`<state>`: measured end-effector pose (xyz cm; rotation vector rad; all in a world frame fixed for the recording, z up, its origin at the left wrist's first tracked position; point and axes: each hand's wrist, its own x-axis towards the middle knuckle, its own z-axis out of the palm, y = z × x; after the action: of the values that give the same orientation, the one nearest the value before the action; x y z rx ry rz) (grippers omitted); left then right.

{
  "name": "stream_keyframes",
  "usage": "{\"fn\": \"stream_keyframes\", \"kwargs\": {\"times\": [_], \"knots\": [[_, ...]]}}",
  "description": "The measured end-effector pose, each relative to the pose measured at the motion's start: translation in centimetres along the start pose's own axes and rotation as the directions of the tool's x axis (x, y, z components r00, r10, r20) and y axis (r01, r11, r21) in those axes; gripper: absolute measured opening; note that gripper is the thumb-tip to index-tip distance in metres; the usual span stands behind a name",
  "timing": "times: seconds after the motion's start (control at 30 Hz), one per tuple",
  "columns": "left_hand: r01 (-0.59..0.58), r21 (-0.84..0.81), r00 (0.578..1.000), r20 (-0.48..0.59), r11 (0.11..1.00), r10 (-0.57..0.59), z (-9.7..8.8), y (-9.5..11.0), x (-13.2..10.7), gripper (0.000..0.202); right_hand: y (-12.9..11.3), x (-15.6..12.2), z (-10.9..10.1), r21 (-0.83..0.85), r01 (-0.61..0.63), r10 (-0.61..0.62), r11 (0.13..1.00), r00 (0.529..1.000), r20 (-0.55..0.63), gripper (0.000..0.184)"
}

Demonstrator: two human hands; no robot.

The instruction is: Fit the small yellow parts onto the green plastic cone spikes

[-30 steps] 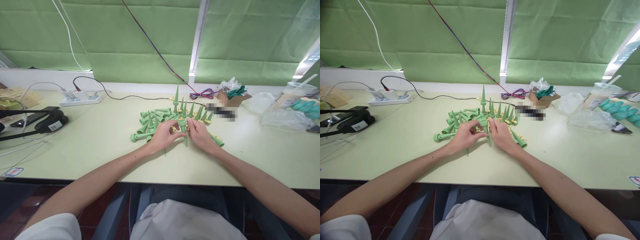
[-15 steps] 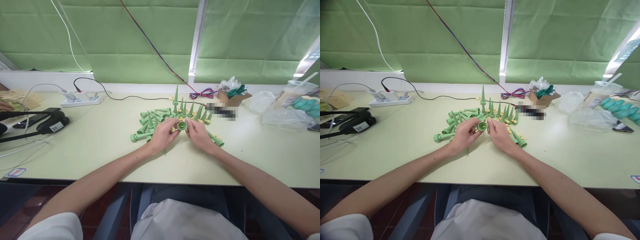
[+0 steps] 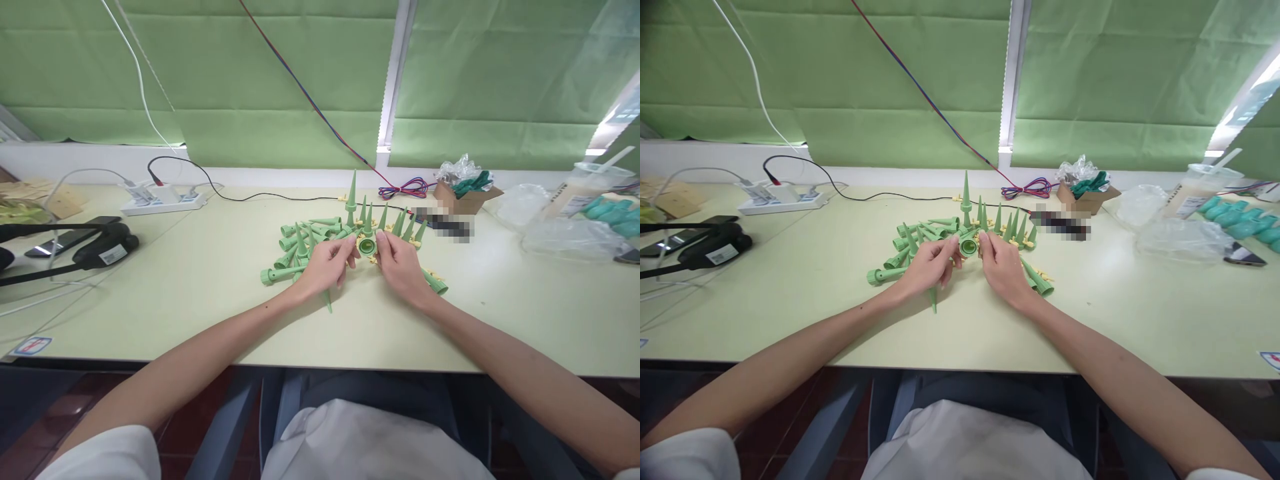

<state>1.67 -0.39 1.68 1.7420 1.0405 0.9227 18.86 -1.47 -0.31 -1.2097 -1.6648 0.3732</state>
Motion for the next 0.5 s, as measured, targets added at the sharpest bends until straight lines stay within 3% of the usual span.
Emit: {"fn": "stream_keyframes", "kwargs": {"times": [0.1,0.2,0.5], "knots": [[0.131,-0.063,0.99,0.067,0.989,-0.127,-0.17,0.4,0.05,0.068,-0.11,-0.07,-0.04,-0.007,0.031,-0.031,0.999,0.998,0.053,0.045],[0.196,-0.086,0.974,0.135,0.977,-0.183,-0.31,0.54,0.01,0.07,-0.11,-0.16,0.0,-0.011,0.063,-0.061,0.998,0.992,0.106,0.043],[0.167,-0.127,0.969,0.202,0.978,-0.139,-0.39,0.17,-0.09,0.056,0.18,-0.01,0.06,-0.02,0.064,-0.061,0.998,0.989,0.131,0.042]]}}
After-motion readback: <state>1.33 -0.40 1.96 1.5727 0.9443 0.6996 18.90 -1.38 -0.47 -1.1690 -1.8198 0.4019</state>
